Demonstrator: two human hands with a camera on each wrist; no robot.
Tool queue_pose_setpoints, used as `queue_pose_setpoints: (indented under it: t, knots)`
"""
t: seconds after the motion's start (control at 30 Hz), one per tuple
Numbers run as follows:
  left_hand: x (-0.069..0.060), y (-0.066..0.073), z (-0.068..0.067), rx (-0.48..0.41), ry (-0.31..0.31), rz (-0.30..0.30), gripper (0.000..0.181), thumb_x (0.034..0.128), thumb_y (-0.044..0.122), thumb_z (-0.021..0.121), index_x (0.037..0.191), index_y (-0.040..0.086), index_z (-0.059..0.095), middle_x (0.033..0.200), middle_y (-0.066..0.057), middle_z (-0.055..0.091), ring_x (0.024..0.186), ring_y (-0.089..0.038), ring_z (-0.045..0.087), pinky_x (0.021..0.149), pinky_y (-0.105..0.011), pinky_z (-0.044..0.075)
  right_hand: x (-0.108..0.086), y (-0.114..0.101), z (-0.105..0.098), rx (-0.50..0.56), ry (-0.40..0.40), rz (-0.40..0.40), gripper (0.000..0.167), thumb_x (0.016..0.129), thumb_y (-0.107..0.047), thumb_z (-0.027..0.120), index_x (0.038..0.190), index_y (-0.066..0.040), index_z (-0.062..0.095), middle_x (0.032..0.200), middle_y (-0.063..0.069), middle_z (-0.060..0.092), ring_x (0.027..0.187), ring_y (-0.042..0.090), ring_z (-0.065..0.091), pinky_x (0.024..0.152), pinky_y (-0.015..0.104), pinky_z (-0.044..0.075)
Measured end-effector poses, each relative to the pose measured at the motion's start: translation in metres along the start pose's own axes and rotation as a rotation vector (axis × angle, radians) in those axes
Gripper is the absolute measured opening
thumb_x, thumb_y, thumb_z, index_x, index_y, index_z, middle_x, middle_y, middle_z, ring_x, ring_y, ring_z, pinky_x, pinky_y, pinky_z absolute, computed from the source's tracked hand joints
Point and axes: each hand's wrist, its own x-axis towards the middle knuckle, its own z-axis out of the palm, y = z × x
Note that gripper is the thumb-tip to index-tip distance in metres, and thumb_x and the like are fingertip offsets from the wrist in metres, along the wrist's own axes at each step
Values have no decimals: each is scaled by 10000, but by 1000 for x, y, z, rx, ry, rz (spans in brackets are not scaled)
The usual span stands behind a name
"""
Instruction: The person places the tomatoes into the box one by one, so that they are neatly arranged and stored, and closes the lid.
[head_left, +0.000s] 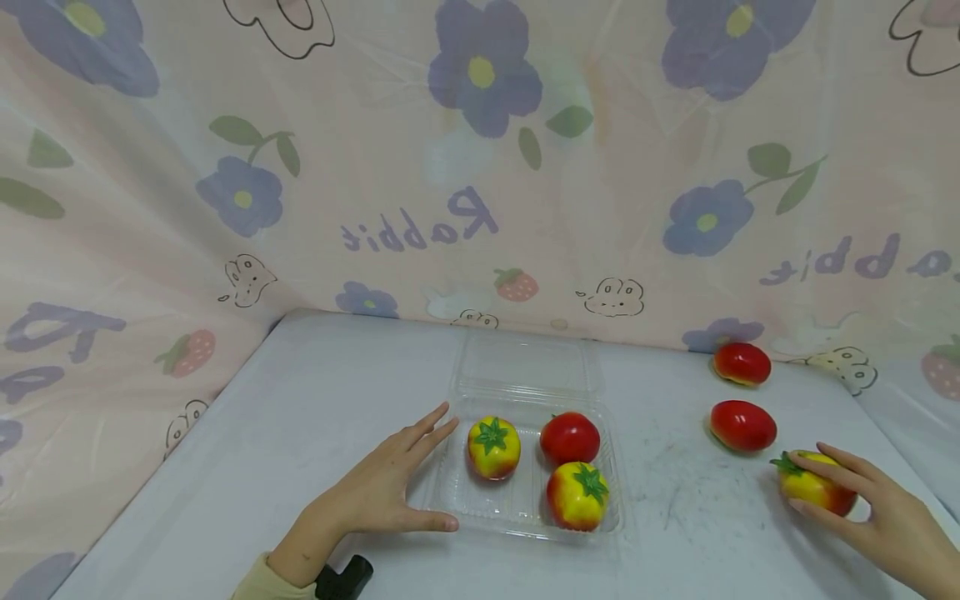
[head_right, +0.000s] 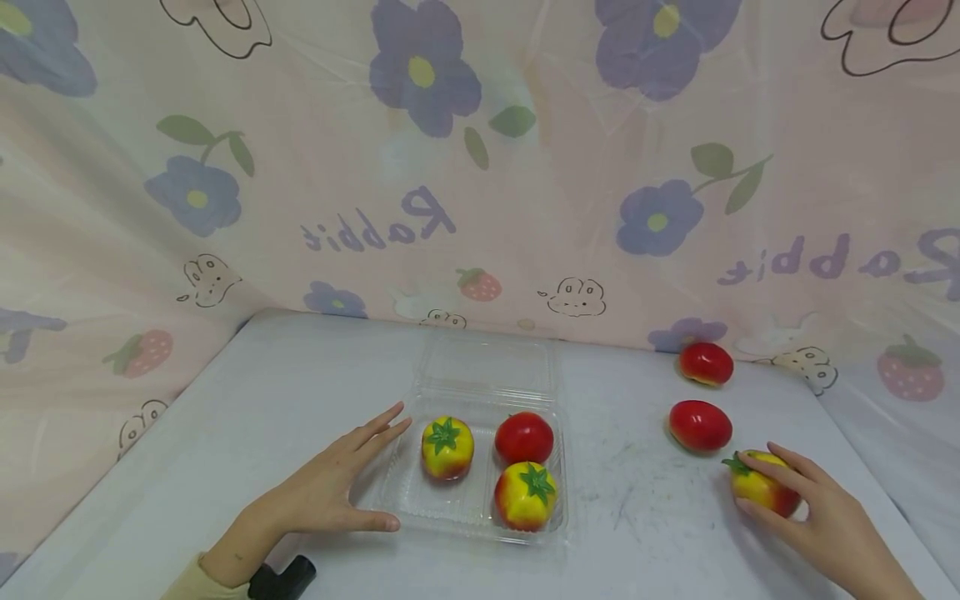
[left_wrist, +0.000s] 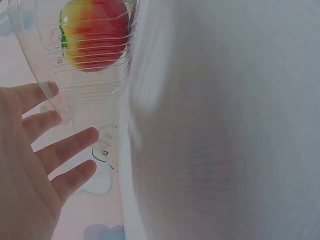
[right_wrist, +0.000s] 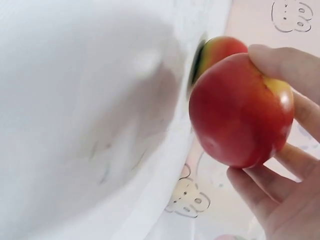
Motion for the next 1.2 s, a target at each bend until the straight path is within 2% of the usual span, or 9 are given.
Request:
queue_pose_setpoints:
  t: [0.2, 0.4, 0.73, 0.97, 1.2]
  knots:
    - [0, -1, 0, -7, -1, -10, 1054, 687, 762, 637, 1534, 285, 228, 1623, 69, 87, 1394, -322, 346, 1053, -597, 368, 5, -15, -2, 4, 85, -64, 576, 712, -185, 834, 1183, 55, 604, 1292, 368, 365, 956, 495, 435, 712, 612, 526]
    - [0, 1, -1, -24, -11, -18, 1064, 682, 764, 640, 1532, 257, 247, 1624, 40, 105, 1406, -312, 328, 1066, -594, 353, 7, -31, -1, 38, 145, -121, 522, 716, -176, 836, 1153, 28, 637, 1290, 345, 410, 985, 502, 436, 665, 609, 531]
    - [0, 2, -2, -25, -20, -28, 1067, 681, 771, 633, 1531, 248, 252, 1625, 55, 86, 1419, -292, 310, 1080, -584, 340, 9, -51, 3, 91, 177, -199, 514, 719, -184, 839, 1169, -26, 651, 1315, 289, 444, 1046, 489, 425, 681, 642, 516]
    - [0, 1, -1, -26, -22, -35, 1064, 679, 774, 631, 1533, 278, 235, 1625, 57, 85, 1418, -297, 311, 1079, -585, 342, 10, -66, 1, 130, 218, -278, 516, 714, -198, 846, 1187, -110, 661, 1305, 225, 496, 1057, 468, 466, 724, 722, 450]
    - [0, 0, 0, -21, -24, -40, 1062, 678, 777, 625, 1534, 293, 224, 1626, 53, 85, 1415, -302, 315, 1069, -597, 347, 11, -78, 0, 155, 226, -308, 506, 713, -188, 847, 1184, -152, 665, 1299, 213, 506, 1066, 467, 474, 721, 676, 485]
